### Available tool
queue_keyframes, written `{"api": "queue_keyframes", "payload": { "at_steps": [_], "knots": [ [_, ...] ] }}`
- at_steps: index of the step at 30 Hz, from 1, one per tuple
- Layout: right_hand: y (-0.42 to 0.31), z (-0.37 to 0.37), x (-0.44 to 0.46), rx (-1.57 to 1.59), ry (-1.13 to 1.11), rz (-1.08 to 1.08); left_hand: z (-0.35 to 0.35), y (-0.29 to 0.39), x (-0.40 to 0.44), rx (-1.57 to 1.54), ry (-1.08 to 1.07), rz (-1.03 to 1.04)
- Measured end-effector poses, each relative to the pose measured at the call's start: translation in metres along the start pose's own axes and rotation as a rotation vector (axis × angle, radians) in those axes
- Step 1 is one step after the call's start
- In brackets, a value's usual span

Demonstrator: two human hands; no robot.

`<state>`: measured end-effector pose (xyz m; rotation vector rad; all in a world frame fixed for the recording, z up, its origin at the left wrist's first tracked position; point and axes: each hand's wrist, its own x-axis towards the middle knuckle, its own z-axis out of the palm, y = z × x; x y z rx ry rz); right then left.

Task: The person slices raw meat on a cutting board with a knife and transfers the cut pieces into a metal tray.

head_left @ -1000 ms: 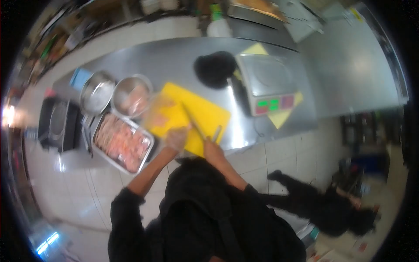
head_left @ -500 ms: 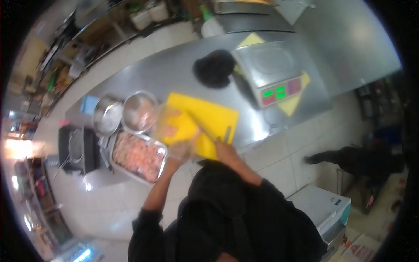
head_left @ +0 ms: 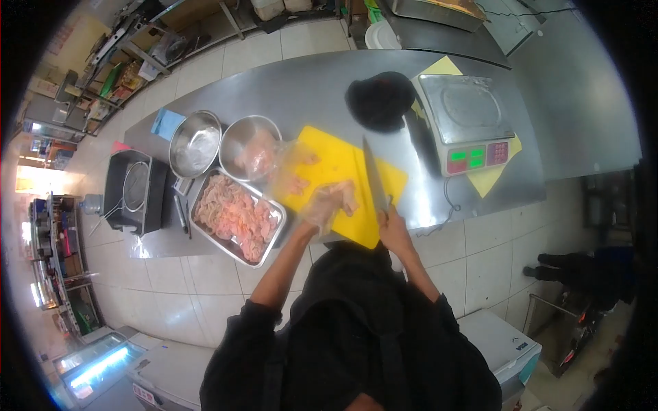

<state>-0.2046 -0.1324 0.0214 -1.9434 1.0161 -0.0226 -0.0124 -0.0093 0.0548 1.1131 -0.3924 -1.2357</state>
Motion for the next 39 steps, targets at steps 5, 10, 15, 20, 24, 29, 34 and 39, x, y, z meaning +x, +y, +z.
{"api": "queue_keyframes", "payload": {
  "at_steps": [5, 10, 15, 20, 24, 29, 34, 39],
  "knots": [
    [-0.015, -0.044, -0.010, 0.079, 0.050, 0.123, 0.014, -0.002, 0.019, -0.043, 0.006, -0.109],
    [-0.010, -0.025, -0.013, 0.049, 0.041, 0.111, -0.046, -0.117, 0.025, 0.256, 0.085, 0.343],
    [-0.023, 0.005, -0.022, -0.177, -0.144, 0.057, -0.075, -0.112, 0.001, 1.541, 0.247, 0.236],
    [-0.022, 0.001, -0.015, -0.333, -0.109, 0.035, -0.072, -0.080, -0.014, 1.634, 0.200, 0.137],
    [-0.017, -0.003, -0.002, -0.360, -0.086, 0.096, -0.070, -0.069, -0.017, 1.750, 0.060, 0.114],
    [-0.018, 0.002, -0.002, -0.328, -0.076, 0.114, -0.037, -0.010, -0.031, 1.712, 0.281, -0.064],
    [-0.024, -0.001, -0.011, -0.299, -0.101, 0.076, -0.034, -0.024, -0.002, 1.278, 0.643, 0.306],
    [-0.027, 0.007, -0.018, -0.333, -0.147, 0.065, -0.044, -0.100, 0.047, 1.531, 0.433, 0.327]
  ]
}}
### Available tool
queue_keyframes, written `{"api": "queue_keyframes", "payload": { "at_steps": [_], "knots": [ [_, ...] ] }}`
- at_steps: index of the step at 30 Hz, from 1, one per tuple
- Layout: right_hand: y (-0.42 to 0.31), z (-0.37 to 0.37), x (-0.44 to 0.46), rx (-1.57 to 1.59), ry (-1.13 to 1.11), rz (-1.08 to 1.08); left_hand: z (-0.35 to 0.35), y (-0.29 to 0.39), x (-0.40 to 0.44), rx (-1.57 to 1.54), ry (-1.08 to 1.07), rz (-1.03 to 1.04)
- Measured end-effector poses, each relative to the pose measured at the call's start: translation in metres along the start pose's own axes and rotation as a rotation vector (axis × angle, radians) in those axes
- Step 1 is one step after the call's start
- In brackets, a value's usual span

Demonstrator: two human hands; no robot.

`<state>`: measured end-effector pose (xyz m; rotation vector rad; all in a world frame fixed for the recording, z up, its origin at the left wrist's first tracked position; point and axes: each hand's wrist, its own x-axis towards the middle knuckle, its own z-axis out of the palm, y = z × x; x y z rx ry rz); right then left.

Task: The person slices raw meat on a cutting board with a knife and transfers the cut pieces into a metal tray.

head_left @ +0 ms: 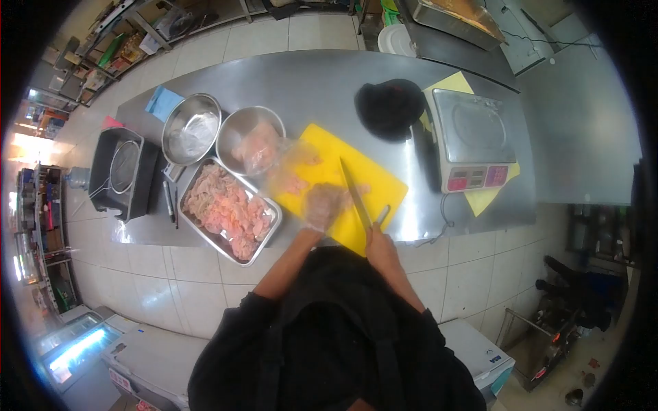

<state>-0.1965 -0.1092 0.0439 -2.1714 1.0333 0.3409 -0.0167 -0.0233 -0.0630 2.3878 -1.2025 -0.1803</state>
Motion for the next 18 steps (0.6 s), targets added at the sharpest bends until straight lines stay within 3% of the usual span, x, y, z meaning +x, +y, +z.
{"api": "queue_keyframes", "payload": {
  "at_steps": [4, 6, 12, 15, 18],
  "knots": [
    [-0.005, -0.006, -0.008, -0.021, -0.064, 0.052, -0.028, 0.020, -0.006, -0.138, 0.121, 0.056],
    [-0.005, -0.008, -0.012, -0.023, -0.098, 0.053, -0.028, 0.027, -0.002, 0.072, 0.190, 0.011],
    [0.005, -0.008, -0.001, -0.054, -0.195, 0.072, 0.014, 0.014, -0.002, 0.022, 0.229, 0.039],
    [-0.012, 0.005, 0.048, 0.019, -0.114, -0.035, -0.010, 0.025, 0.000, 0.076, 0.323, 0.070],
    [-0.023, 0.011, 0.074, -0.004, -0.068, -0.102, -0.003, 0.021, -0.006, 0.083, 0.246, 0.107]
  ]
}}
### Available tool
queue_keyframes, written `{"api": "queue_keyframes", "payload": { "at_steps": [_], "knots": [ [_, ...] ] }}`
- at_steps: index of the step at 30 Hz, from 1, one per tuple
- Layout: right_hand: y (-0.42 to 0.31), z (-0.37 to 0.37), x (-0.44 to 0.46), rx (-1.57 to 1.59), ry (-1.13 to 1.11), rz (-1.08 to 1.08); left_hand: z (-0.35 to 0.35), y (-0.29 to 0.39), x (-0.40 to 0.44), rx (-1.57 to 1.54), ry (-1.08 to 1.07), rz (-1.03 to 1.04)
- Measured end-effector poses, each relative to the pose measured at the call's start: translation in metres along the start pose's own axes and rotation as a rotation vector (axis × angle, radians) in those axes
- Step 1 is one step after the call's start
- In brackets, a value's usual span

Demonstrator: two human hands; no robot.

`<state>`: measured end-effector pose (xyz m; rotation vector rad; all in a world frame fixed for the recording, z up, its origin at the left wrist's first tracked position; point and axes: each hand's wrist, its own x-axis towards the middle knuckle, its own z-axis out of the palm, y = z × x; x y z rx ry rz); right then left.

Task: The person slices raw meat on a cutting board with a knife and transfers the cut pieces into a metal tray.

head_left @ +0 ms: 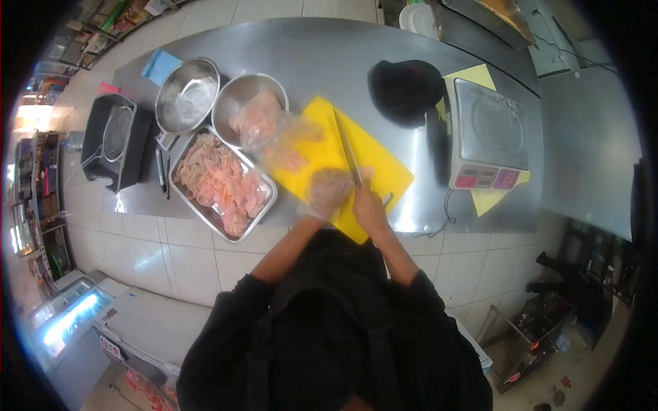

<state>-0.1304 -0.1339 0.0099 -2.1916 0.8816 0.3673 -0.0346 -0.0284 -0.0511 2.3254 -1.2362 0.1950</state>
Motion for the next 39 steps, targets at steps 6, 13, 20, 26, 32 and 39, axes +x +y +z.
{"api": "queue_keyframes", "payload": {
  "at_steps": [6, 13, 20, 26, 32, 39],
  "knots": [
    [-0.005, -0.003, 0.003, -0.050, 0.032, -0.029, -0.021, -0.007, -0.024, 0.063, -0.060, 0.034],
    [0.010, -0.008, -0.015, -0.073, 0.020, 0.013, -0.047, -0.010, -0.020, 0.201, -0.276, -0.029],
    [0.018, -0.010, -0.032, -0.096, 0.039, 0.046, -0.055, -0.037, -0.017, -0.169, -0.243, -0.117],
    [0.031, -0.008, -0.037, 0.087, 0.145, 0.032, -0.060, -0.015, 0.007, -0.823, -0.268, -0.598],
    [0.006, -0.018, -0.064, 0.262, 0.354, -0.003, -0.017, 0.011, -0.005, -1.745, -0.311, -0.909],
    [0.025, 0.013, -0.063, -0.087, 0.114, 0.093, -0.019, 0.004, -0.024, -1.040, -0.347, -0.884]
  ]
}}
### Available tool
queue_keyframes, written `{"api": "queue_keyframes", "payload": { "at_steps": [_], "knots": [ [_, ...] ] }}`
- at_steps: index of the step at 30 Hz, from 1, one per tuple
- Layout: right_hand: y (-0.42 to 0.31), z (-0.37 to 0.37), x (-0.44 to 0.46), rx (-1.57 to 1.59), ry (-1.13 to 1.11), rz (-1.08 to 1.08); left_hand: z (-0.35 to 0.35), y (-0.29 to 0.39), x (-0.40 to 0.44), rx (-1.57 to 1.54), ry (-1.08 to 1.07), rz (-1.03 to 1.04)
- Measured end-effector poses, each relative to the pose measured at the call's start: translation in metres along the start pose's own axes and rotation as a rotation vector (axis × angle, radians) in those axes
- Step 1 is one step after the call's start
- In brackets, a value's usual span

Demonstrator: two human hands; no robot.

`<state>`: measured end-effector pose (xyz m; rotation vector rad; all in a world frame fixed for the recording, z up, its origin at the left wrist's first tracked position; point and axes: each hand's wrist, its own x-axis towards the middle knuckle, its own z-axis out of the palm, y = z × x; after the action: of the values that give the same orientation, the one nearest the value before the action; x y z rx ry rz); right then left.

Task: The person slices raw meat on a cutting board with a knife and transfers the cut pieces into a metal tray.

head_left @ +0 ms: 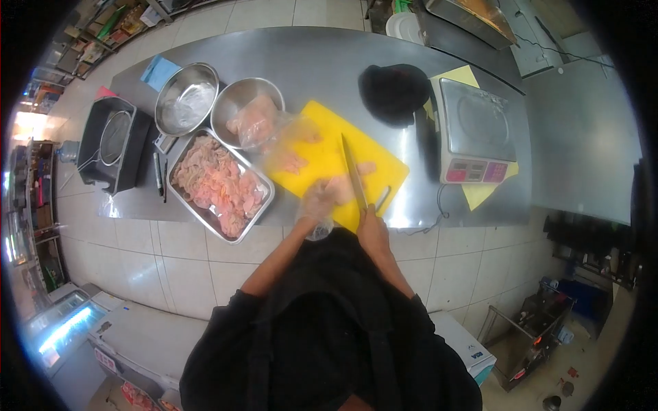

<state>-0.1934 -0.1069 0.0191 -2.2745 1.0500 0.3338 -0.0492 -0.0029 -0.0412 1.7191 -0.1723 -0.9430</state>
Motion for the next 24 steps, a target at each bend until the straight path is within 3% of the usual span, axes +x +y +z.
{"api": "queue_keyframes", "payload": {
  "at_steps": [2, 4, 5, 7, 11, 13, 14, 16, 17, 21, 24],
  "knots": [
    [-0.007, -0.009, 0.001, 0.000, -0.021, 0.033, -0.007, -0.004, -0.006, 0.003, 0.038, 0.004],
    [-0.007, -0.009, 0.001, 0.007, -0.036, 0.074, -0.021, -0.028, -0.008, 0.390, 0.247, 0.163],
    [-0.003, -0.007, 0.004, 0.000, -0.015, 0.058, -0.032, -0.028, -0.010, 0.393, 0.245, 0.165],
    [0.004, -0.007, 0.004, -0.008, 0.002, 0.047, -0.048, -0.025, -0.017, 0.723, 0.523, 0.365],
    [-0.002, -0.020, 0.002, 0.077, 0.011, 0.011, -0.050, 0.020, -0.026, 0.791, 0.395, 0.231],
    [-0.006, -0.022, -0.001, 0.093, -0.001, 0.002, -0.027, 0.018, -0.016, 0.616, 0.370, 0.787],
    [-0.006, -0.021, -0.004, 0.073, -0.015, -0.012, -0.015, 0.015, -0.011, 0.612, 0.376, 0.782],
    [-0.003, -0.020, -0.011, 0.044, -0.029, -0.020, 0.009, 0.013, -0.004, 0.758, 0.188, 0.496],
    [0.000, -0.019, -0.013, -0.008, -0.052, -0.019, 0.015, 0.015, 0.001, 0.809, 0.248, 0.658],
    [0.020, -0.022, -0.034, -0.076, -0.094, -0.020, 0.024, 0.008, 0.004, 0.683, 0.265, 0.661],
    [0.028, -0.023, -0.035, -0.082, -0.147, -0.012, 0.023, -0.001, 0.012, 0.923, 0.358, 0.703]
  ]
}}
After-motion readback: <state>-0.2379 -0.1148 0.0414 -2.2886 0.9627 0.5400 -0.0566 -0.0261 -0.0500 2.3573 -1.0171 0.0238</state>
